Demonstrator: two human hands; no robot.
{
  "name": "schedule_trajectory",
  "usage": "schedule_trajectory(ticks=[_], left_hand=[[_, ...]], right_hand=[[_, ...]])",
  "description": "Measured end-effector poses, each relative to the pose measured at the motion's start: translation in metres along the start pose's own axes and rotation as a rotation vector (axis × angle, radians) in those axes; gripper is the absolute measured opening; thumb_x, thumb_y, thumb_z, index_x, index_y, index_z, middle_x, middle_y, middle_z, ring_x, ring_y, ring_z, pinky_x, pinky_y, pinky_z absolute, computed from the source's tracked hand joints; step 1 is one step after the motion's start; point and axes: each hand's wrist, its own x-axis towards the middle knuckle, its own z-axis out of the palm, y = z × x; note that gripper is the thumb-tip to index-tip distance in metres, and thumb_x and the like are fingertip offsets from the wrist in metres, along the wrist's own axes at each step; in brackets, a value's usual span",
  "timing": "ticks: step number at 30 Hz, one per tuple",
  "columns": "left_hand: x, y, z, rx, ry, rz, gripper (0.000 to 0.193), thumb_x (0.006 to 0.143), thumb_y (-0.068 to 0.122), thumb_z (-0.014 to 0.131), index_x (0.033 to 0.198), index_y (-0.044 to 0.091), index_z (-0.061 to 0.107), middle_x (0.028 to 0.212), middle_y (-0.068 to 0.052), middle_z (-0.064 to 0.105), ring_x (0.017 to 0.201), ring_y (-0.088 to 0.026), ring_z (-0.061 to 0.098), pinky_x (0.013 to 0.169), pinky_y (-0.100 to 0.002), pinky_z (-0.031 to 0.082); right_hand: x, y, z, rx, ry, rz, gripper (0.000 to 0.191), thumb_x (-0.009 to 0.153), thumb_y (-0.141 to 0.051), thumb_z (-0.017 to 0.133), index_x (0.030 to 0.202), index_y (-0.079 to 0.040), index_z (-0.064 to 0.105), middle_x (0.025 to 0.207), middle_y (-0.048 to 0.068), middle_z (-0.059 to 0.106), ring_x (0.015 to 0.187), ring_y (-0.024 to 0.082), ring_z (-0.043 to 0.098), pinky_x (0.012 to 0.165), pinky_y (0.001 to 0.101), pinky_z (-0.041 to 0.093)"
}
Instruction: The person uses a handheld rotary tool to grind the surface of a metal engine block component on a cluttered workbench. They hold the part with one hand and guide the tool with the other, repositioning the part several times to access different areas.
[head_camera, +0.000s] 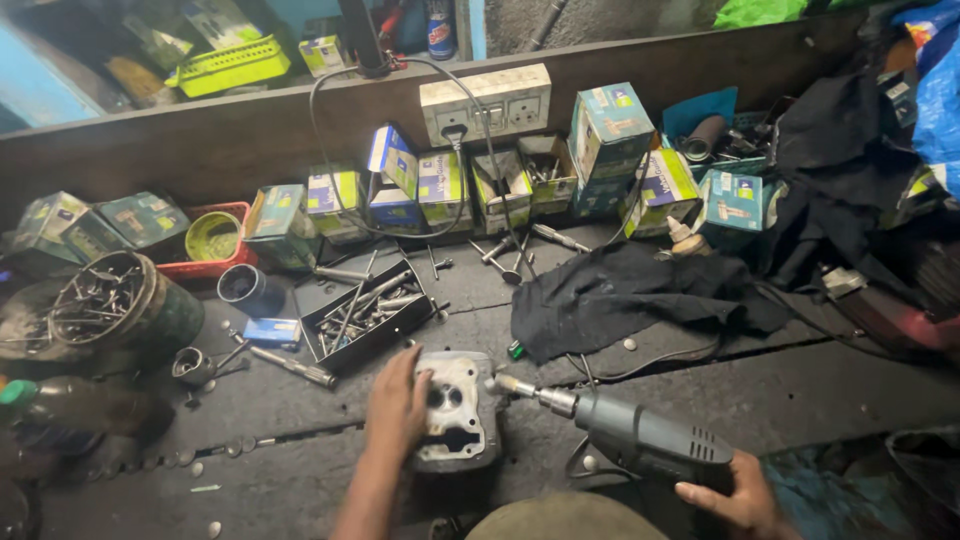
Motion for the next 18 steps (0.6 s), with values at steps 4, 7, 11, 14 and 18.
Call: schedule_trajectory(ticks=[4, 7, 11, 14, 18], left_hand=[[0.033, 0.021, -0.012, 0.083, -0.005, 0.016, 0.046, 0.091, 0.026, 0.067, 0.132, 0.005, 0.061, 0.128, -0.018, 0.067, 0.117, -0.038, 0.063, 0.101, -0.045, 0.050], [0.010, 0.064, -0.018, 0.290, 0.128, -0.135, 0.058, 0.089, 0.033, 0.071, 0.140, 0.009, 0.057, 0.142, -0.014, 0.061, 0.126, -0.035, 0.057, 0.105, -0.052, 0.046], [-0.042, 0.124, -0.005, 0.571, -0.326, -0.445, 0.131, 0.062, 0.076, 0.085, 0.162, 0.014, 0.029, 0.163, -0.021, 0.019, 0.147, -0.052, 0.015, 0.102, -0.073, 0.029], [-0.048, 0.139, 0.008, 0.575, -0.269, -0.423, 0.119, 0.062, 0.064, 0.086, 0.156, 0.014, 0.033, 0.165, -0.026, 0.015, 0.148, -0.059, 0.013, 0.100, -0.073, 0.031], [-0.041, 0.116, -0.005, 0.462, -0.174, -0.290, 0.097, 0.061, 0.046, 0.088, 0.146, 0.020, 0.050, 0.163, -0.019, 0.026, 0.144, -0.052, 0.021, 0.105, -0.067, 0.036]], right_hand=[[0.004, 0.003, 0.009, 0.020, 0.084, 0.053, 0.039, 0.069, -0.016, 0.083, 0.104, 0.000, 0.075, 0.086, 0.010, 0.079, 0.079, 0.018, 0.070, 0.072, 0.0343, 0.055], [0.004, 0.001, 0.001, 0.034, 0.074, 0.140, 0.036, 0.069, -0.015, 0.084, 0.100, 0.001, 0.074, 0.079, 0.011, 0.080, 0.074, 0.020, 0.073, 0.068, 0.0351, 0.056], [0.006, -0.002, -0.010, 0.044, 0.129, 0.185, 0.033, 0.069, -0.014, 0.083, 0.096, 0.002, 0.074, 0.073, 0.011, 0.078, 0.069, 0.020, 0.068, 0.063, 0.0350, 0.057], [0.012, -0.002, -0.011, -0.066, 0.102, 0.202, 0.042, 0.068, -0.013, 0.088, 0.104, 0.002, 0.073, 0.081, 0.014, 0.071, 0.074, 0.022, 0.065, 0.066, 0.0386, 0.056], [0.019, 0.001, -0.009, -0.074, -0.054, -0.090, 0.061, 0.066, -0.013, 0.088, 0.122, 0.002, 0.069, 0.111, 0.013, 0.081, 0.106, 0.020, 0.072, 0.093, 0.0358, 0.054]])
